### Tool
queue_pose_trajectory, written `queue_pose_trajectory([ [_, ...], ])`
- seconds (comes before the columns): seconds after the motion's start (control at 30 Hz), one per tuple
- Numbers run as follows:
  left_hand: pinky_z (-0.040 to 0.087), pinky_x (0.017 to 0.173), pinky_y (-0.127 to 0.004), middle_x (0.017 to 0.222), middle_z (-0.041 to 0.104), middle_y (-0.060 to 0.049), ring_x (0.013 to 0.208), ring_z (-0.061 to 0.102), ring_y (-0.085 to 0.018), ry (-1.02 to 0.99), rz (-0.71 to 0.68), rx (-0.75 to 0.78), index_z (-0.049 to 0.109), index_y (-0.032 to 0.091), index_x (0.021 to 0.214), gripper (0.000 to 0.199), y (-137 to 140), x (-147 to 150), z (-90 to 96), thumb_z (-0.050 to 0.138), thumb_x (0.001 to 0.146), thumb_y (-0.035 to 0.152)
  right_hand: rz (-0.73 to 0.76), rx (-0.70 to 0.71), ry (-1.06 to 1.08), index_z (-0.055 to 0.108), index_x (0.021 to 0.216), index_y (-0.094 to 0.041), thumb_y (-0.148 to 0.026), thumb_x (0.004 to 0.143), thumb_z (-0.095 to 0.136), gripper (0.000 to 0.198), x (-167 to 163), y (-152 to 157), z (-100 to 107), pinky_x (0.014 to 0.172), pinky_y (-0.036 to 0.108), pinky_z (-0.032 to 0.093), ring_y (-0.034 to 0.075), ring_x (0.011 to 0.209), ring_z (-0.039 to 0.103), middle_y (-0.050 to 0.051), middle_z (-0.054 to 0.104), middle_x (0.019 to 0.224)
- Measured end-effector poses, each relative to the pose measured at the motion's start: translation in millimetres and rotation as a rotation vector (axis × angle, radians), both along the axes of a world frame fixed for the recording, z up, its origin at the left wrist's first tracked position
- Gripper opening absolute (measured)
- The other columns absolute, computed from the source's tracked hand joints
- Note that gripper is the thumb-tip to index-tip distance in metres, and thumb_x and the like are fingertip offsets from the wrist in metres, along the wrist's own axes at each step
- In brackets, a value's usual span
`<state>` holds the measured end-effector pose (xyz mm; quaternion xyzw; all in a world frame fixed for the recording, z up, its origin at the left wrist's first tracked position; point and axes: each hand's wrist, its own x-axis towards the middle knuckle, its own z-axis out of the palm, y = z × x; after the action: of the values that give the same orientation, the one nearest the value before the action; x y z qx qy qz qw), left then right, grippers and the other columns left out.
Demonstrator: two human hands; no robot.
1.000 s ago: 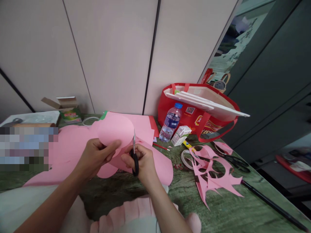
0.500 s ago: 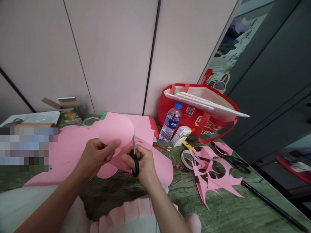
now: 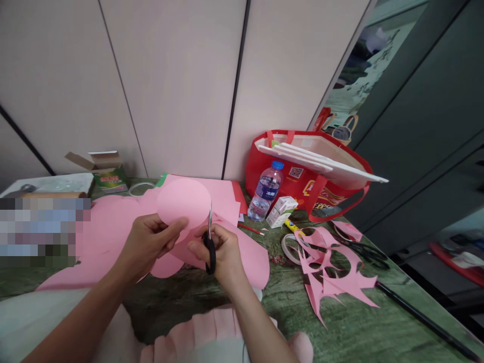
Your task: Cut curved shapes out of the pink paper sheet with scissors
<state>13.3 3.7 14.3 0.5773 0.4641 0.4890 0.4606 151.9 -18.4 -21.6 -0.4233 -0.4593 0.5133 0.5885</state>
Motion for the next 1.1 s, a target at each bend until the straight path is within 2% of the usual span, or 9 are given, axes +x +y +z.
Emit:
queue_pose_trajectory([
  [0.33, 0.018, 0.033, -0.018, 0.033, 0.036, 0.006, 0.032, 0.028, -0.003, 0.0, -0.017, -0.016, 0.042, 0.015, 0.038, 0.044, 0.4, -0.3, 0.6, 0.066, 0.07, 0.033, -0.003, 0.0, -0.019, 0.058, 0.067, -0.019, -0.032, 0.057, 0.078, 0.026, 0.7, -1.5, -0.3, 0.042, 0.021, 0.037, 0.01, 0.042, 0.046, -0.006, 0.053, 0.046],
  [0.57, 0.017, 0.032, -0.017, 0.033, 0.037, 0.007, 0.032, 0.027, -0.003, -0.067, -0.022, -0.045, 0.042, 0.016, 0.041, 0.041, 1.1, 0.3, -0.1, 0.066, 0.069, 0.032, -0.004, -0.001, -0.026, 0.058, 0.065, -0.018, -0.031, 0.055, 0.079, 0.027, 0.9, -1.0, 0.5, 0.04, 0.021, 0.037, 0.01, 0.04, 0.045, -0.006, 0.052, 0.044],
  [0.77, 0.018, 0.032, -0.017, 0.034, 0.039, 0.006, 0.032, 0.029, -0.003, -0.075, -0.037, -0.041, 0.043, 0.015, 0.041, 0.04, 2.2, 0.3, -0.9, 0.066, 0.071, 0.031, -0.009, 0.021, -0.046, 0.058, 0.064, -0.017, -0.03, 0.059, 0.075, 0.022, -1.0, -2.2, 2.4, 0.039, 0.021, 0.038, 0.009, 0.038, 0.047, -0.006, 0.053, 0.044],
  [0.9, 0.023, 0.034, -0.019, 0.036, 0.042, 0.005, 0.032, 0.035, -0.004, -0.083, -0.061, -0.006, 0.046, 0.015, 0.042, 0.039, 1.9, -0.8, -1.6, 0.064, 0.074, 0.03, -0.093, 0.041, -0.007, 0.057, 0.062, -0.018, -0.028, 0.066, 0.068, 0.016, -0.5, -0.8, -2.3, 0.04, 0.021, 0.04, 0.009, 0.039, 0.047, -0.007, 0.049, 0.043],
  [1.0, 0.027, 0.037, -0.021, 0.038, 0.047, 0.003, 0.032, 0.039, -0.006, -0.101, -0.087, -0.001, 0.05, 0.015, 0.044, 0.037, 2.2, -1.5, -2.1, 0.063, 0.076, 0.029, -0.192, 0.068, 0.071, 0.054, 0.059, -0.018, -0.03, 0.072, 0.066, 0.021, 0.6, 0.8, -4.7, 0.045, 0.023, 0.045, 0.009, 0.042, 0.047, -0.007, 0.046, 0.045],
  [1.1, 0.031, 0.04, -0.022, 0.042, 0.053, 0.001, 0.033, 0.044, -0.007, -0.117, -0.093, -0.022, 0.056, 0.014, 0.047, 0.034, 2.7, -1.7, -2.1, 0.063, 0.076, 0.03, -0.219, 0.102, 0.2, 0.054, 0.062, -0.019, -0.036, 0.075, 0.066, 0.024, -0.6, 0.5, -0.3, 0.05, 0.025, 0.049, 0.009, 0.046, 0.045, -0.007, 0.045, 0.048],
])
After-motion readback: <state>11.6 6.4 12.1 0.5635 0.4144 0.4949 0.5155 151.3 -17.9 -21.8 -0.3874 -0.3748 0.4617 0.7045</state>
